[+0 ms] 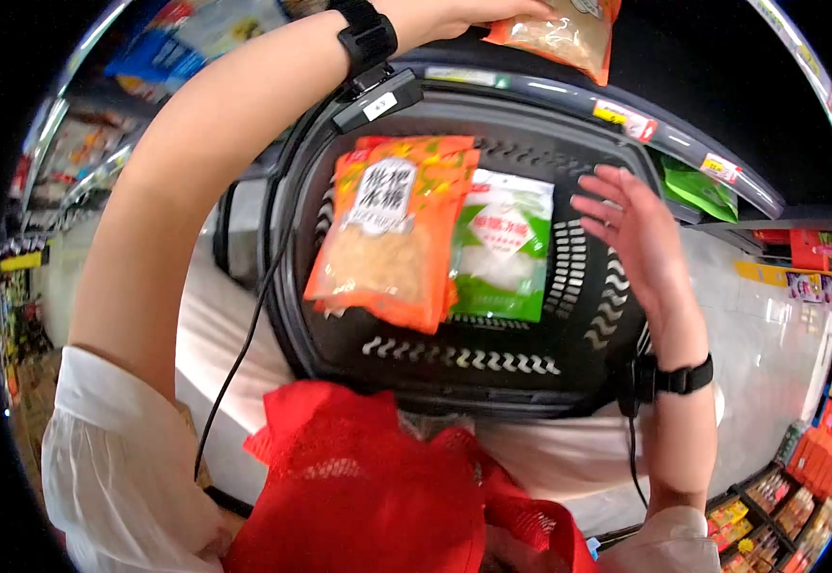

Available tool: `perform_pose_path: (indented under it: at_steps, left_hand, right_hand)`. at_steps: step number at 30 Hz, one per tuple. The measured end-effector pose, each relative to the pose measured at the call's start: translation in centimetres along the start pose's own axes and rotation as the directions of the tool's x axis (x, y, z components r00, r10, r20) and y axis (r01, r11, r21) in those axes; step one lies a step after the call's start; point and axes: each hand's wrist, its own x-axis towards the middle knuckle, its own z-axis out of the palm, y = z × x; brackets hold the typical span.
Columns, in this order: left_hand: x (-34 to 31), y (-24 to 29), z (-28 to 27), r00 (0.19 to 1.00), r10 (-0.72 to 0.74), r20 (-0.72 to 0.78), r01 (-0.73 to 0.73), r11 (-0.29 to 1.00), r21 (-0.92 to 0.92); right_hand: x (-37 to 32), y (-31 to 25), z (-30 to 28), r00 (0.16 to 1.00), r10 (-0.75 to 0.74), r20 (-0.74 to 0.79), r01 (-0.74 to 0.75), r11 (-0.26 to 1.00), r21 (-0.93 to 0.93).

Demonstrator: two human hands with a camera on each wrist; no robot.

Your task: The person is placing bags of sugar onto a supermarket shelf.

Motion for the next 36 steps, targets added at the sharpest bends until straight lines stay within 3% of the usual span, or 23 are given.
perform_pose_path:
  at_steps: [4, 6, 10, 12, 16, 18, 20, 21, 23, 24, 26, 27, 28, 30, 31, 33, 36]
  left_hand:
    - [-5.4, 0.0, -1.2, 0.999, -0.021, 0.029, 0.022, 0.999, -0.033]
    - [-7.7, -0.1, -1.9, 0.996, 0.086, 0.02, -0.084, 0.993, -0.086]
    - [-12.0, -0.1, -3.9, 0.988, 0.147, 0.053, -0.138, 0.981, -0.139]
    - [-13.8, 0.1, -4.5, 0.987, 0.152, 0.056, -0.14, 0.974, -0.179]
    - [-18.1, 2.6, -5.4, 0.987, 0.131, 0.088, -0.115, 0.979, -0.17]
    - [-19.5, 3.8, -5.5, 0.984, 0.145, 0.1, -0.126, 0.977, -0.172]
    - [-20.2, 4.2, -5.8, 0.982, 0.156, 0.106, -0.136, 0.976, -0.172]
    - [-20.2, 4.2, -6.0, 0.984, 0.162, 0.069, -0.152, 0.979, -0.14]
    - [-20.5, 4.5, -6.3, 0.989, 0.147, 0.026, -0.143, 0.984, -0.108]
    - [-21.1, 4.9, -6.4, 0.989, 0.146, 0.015, -0.144, 0.984, -0.106]
    - [-22.2, 5.4, -6.6, 0.988, 0.154, 0.014, -0.152, 0.985, -0.084]
    - [-22.8, 5.8, -6.7, 0.987, 0.157, -0.012, -0.158, 0.987, -0.018]
    - [-23.4, 6.3, -6.9, 0.988, 0.152, -0.017, -0.152, 0.988, -0.017]
    - [-24.3, 6.8, -7.3, 0.995, 0.068, -0.079, -0.051, 0.979, 0.196]
    - [-24.5, 6.8, -7.4, 0.995, 0.079, -0.065, -0.067, 0.984, 0.168]
    - [-25.2, 7.0, -7.3, 0.994, 0.082, -0.071, -0.07, 0.984, 0.163]
    - [-26.0, 6.9, -6.8, 0.994, 0.083, -0.065, -0.074, 0.989, 0.125]
  right_hand:
    - [-1.0, 1.4, 2.2, 0.996, -0.048, 0.073, 0.051, 0.998, -0.044]
    - [-2.2, 2.3, 3.5, 0.986, -0.061, 0.153, 0.074, 0.993, -0.086]
    - [-4.7, 4.3, 6.0, 0.924, 0.036, 0.381, 0.092, 0.945, -0.313]
    - [-6.3, 5.4, 7.5, 0.812, 0.118, 0.571, 0.115, 0.928, -0.355]
    - [-9.9, 8.0, 12.3, 0.44, 0.332, 0.835, 0.138, 0.893, -0.428]
    - [-12.1, 9.3, 15.2, 0.305, 0.245, 0.92, 0.425, 0.83, -0.361]
    - [-14.0, 9.4, 18.2, 0.181, 0.404, 0.896, 0.489, 0.754, -0.439]
    - [-14.8, 10.0, 19.3, 0.173, 0.408, 0.896, 0.494, 0.751, -0.437]
    - [-16.1, 11.3, 20.9, 0.125, 0.139, 0.982, 0.462, 0.868, -0.182]
    - [-16.7, 11.3, 21.5, 0.114, 0.143, 0.983, 0.464, 0.867, -0.18]
    - [-18.1, 10.9, 22.7, 0.08, 0.22, 0.972, 0.713, 0.669, -0.21]
    - [-19.0, 12.2, 22.9, 0.025, 0.061, 0.998, 0.719, 0.693, -0.06]
    - [-19.9, 12.4, 23.2, -0.071, 0.006, 0.997, 0.661, 0.749, 0.042]
    - [-21.4, 11.9, 23.7, -0.166, -0.069, 0.984, 0.381, 0.916, 0.128]
    - [-21.3, 12.4, 23.7, -0.169, -0.067, 0.983, 0.38, 0.916, 0.128]
    - [-20.7, 13.3, 23.5, -0.183, 0.138, 0.973, 0.817, 0.572, 0.073]
    - [-20.1, 12.5, 22.5, -0.108, 0.121, 0.987, 0.779, 0.627, 0.009]
